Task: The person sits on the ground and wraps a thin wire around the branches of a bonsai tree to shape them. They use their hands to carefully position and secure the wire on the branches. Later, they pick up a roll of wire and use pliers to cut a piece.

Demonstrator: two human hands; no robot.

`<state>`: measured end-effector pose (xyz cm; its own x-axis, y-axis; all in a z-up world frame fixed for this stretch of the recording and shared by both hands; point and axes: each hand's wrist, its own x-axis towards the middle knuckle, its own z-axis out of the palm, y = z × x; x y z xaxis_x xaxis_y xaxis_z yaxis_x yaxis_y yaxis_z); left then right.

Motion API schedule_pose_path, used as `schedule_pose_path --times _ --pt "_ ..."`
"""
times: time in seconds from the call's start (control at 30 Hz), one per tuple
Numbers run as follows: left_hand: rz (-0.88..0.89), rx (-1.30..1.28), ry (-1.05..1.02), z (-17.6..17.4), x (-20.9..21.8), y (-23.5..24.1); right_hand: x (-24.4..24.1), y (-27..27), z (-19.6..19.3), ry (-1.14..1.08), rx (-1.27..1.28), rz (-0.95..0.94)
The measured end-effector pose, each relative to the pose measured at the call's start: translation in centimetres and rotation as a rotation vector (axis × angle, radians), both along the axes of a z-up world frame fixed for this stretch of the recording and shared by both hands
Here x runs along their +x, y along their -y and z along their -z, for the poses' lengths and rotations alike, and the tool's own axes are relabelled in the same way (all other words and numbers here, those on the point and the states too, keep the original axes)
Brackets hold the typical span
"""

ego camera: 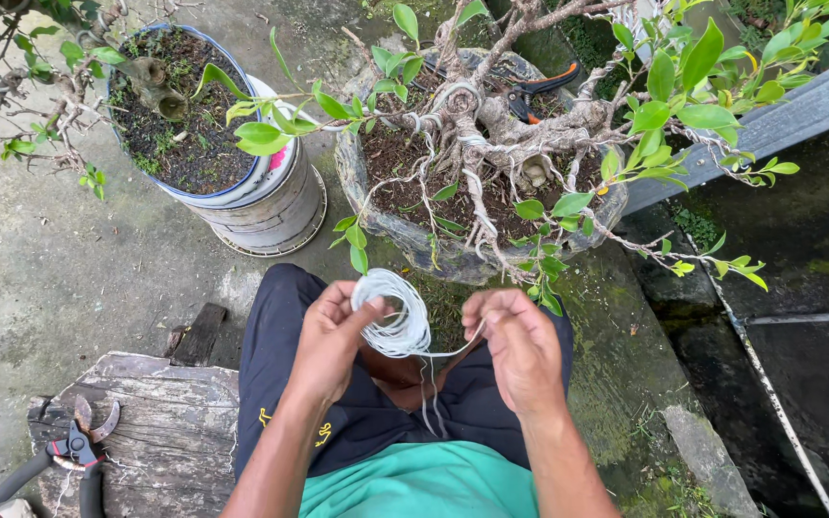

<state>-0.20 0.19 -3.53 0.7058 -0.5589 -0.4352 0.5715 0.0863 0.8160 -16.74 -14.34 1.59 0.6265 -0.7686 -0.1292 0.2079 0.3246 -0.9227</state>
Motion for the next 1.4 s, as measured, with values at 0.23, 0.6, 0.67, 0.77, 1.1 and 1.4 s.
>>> schedule_pose_path --times 0.23,0.6,0.67,0.77,1.1,1.4 --pt "-0.368 -0.181 -0.426 -0.3 1.4 -0.2 -2.4 -0.3 -1.0 0.295 0.264 0.008" --pt "0.39 0.248 0.756 -6.7 5.1 -2.9 -8.3 2.9 -7.7 0.534 0.105 0.204" --pt "0.554 0.278 0.807 -9.2 6.1 -3.8 -10.0 4.9 -8.6 0.492 0.06 0.253" --pt "0.804 0.229 0.84 -12.7 6.1 -3.6 -10.6 6.4 -9.1 0.381 0.001 0.399" --pt "0.315 0.461 0.787 -9.4 5.7 -3.3 -13.3 7.7 -4.1 0.213 0.115 0.566" --pt "0.58 0.789 0.796 -9.8 3.2 -3.2 -8.9 -0.4 -6.2 -0.673 -1.345 0.134"
